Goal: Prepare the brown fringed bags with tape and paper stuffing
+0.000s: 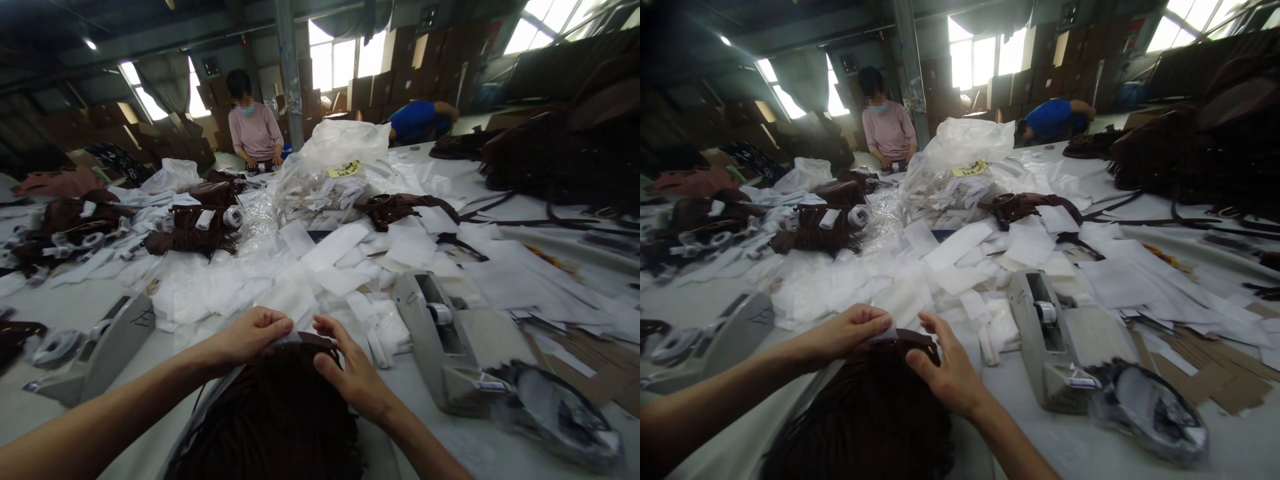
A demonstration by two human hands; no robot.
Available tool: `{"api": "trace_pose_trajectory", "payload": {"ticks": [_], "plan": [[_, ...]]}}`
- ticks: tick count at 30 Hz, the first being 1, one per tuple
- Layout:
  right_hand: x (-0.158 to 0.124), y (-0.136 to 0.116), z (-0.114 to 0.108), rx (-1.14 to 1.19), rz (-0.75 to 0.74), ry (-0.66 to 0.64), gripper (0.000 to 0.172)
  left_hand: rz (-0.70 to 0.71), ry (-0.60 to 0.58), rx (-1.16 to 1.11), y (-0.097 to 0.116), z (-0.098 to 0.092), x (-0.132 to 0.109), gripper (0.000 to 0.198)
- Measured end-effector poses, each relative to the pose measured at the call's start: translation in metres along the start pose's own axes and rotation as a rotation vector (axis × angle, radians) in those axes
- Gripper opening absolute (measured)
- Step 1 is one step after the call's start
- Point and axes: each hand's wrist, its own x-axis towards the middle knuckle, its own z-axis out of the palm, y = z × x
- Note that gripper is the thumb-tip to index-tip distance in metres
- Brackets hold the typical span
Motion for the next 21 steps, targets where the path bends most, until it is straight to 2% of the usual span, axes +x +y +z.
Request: {"api": "trace_pose_trajectory", "payload": {"ticks": [2, 5, 9, 12, 16, 21], "plan": [[-0.017, 0.014, 0.006, -0.003, 0.071, 0.085, 0.054, -0.010, 0.022, 0.024, -0.003, -0.004, 0.001, 0.053], [-0.031, 0.024, 0.019, 0.013, 0.133, 0.211, 0.046, -0.046, -0.042, 0.117, -0.003, -0.007, 0.002, 0.054], [-0.028, 0.019, 0.035, -0.050, 0.105, 0.340, 0.050, 0.011, -0.079, 0.283, 0.006, -0.007, 0.000, 0.051], [-0.025, 0.017, 0.043, -0.137, 0.086, 0.420, 0.042, 0.036, -0.088, 0.406, 0.013, -0.009, -0.001, 0.049], [-0.028, 0.029, 0.046, -0.332, -0.116, 0.408, 0.034, -0.064, -0.093, 0.447, 0.020, -0.011, 0.002, 0.050], [-0.032, 0.036, 0.045, -0.525, -0.231, 0.350, 0.044, -0.134, -0.158, 0.509, 0.027, 0.000, 0.010, 0.045]]}}
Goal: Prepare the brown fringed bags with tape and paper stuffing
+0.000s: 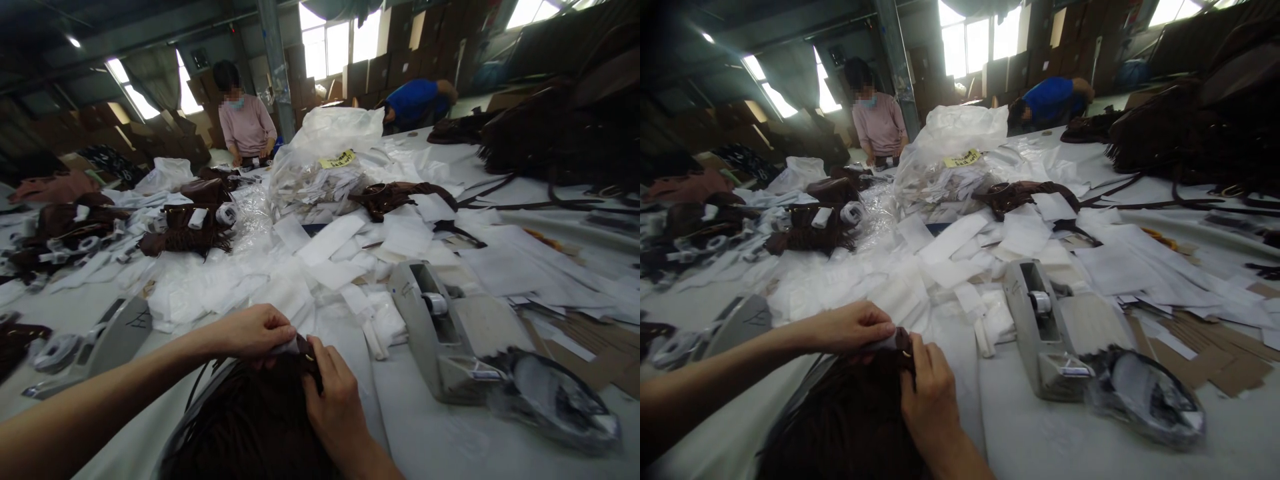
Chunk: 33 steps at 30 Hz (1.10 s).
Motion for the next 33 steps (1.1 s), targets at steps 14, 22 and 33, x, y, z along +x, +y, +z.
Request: {"api": "trace_pose_trajectory", "payload": {"ticks": [14, 22, 33], "plan": [[-0.006, 0.013, 0.000, -0.125, -0.187, -0.014, 0.051, -0.107, 0.049, -0.281, -0.021, 0.012, -0.003, 0.041], [-0.011, 0.014, 0.007, -0.115, -0.176, -0.026, 0.052, -0.050, -0.041, -0.311, -0.027, 0.025, -0.007, 0.034], [0.028, -0.032, -0.039, 0.064, -0.058, -0.244, 0.050, -0.028, 0.172, -0.350, -0.017, 0.049, 0.007, 0.026]]}}
